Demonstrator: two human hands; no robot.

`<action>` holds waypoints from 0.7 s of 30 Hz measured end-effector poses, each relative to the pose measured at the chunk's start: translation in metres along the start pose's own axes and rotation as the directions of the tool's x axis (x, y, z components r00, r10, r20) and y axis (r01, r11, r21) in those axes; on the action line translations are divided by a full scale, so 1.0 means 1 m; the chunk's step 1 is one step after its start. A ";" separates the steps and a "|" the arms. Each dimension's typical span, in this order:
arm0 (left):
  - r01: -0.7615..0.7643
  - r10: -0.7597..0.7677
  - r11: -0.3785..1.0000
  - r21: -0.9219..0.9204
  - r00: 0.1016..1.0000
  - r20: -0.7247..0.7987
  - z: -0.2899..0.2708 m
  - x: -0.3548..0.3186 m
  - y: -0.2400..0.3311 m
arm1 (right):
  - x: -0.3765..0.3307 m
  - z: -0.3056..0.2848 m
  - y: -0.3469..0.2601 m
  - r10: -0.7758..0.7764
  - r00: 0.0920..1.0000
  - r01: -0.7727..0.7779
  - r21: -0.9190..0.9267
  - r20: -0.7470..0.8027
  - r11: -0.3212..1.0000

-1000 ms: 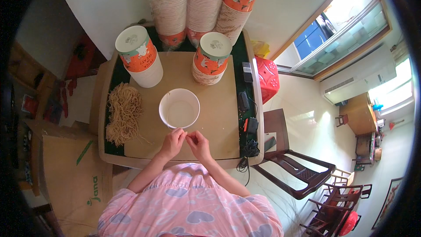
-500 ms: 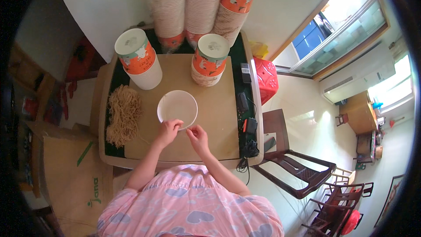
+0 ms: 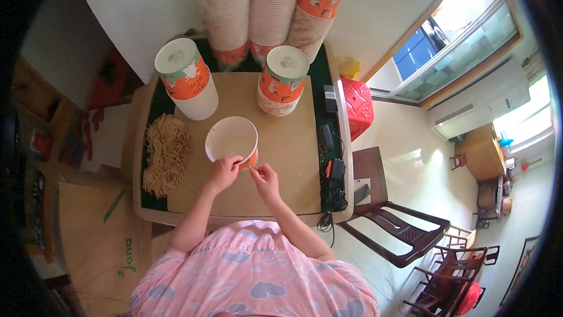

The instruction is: Threading and tying a thin string around the upper rim of decorative paper cups as part of a manual packaging process.

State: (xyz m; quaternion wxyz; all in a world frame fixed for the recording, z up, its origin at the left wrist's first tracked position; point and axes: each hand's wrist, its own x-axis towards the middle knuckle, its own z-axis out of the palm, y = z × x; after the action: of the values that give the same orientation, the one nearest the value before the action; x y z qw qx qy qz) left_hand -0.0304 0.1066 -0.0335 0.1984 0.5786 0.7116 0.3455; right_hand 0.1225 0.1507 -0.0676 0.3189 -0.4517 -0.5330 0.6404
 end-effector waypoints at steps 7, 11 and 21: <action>0.095 -0.077 0.963 -0.252 0.994 0.079 -0.015 0.000 -0.001 | 0.010 0.006 -0.020 0.035 0.993 -0.030 -0.043 0.113 0.999; 0.128 -0.091 0.943 -0.308 0.987 0.132 -0.020 0.000 0.005 | 0.014 0.004 -0.019 0.020 0.994 -0.021 0.007 0.106 1.000; 0.038 -0.009 0.987 -0.157 0.984 0.178 -0.026 -0.002 0.006 | 0.015 0.000 -0.017 0.086 0.983 -0.086 -0.011 0.161 0.996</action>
State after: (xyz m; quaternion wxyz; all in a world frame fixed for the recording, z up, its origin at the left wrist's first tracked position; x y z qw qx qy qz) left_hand -0.0435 0.0988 -0.0118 0.3105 0.5807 0.6681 0.3465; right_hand 0.1152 0.1676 -0.0542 0.2461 -0.4218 -0.5383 0.6869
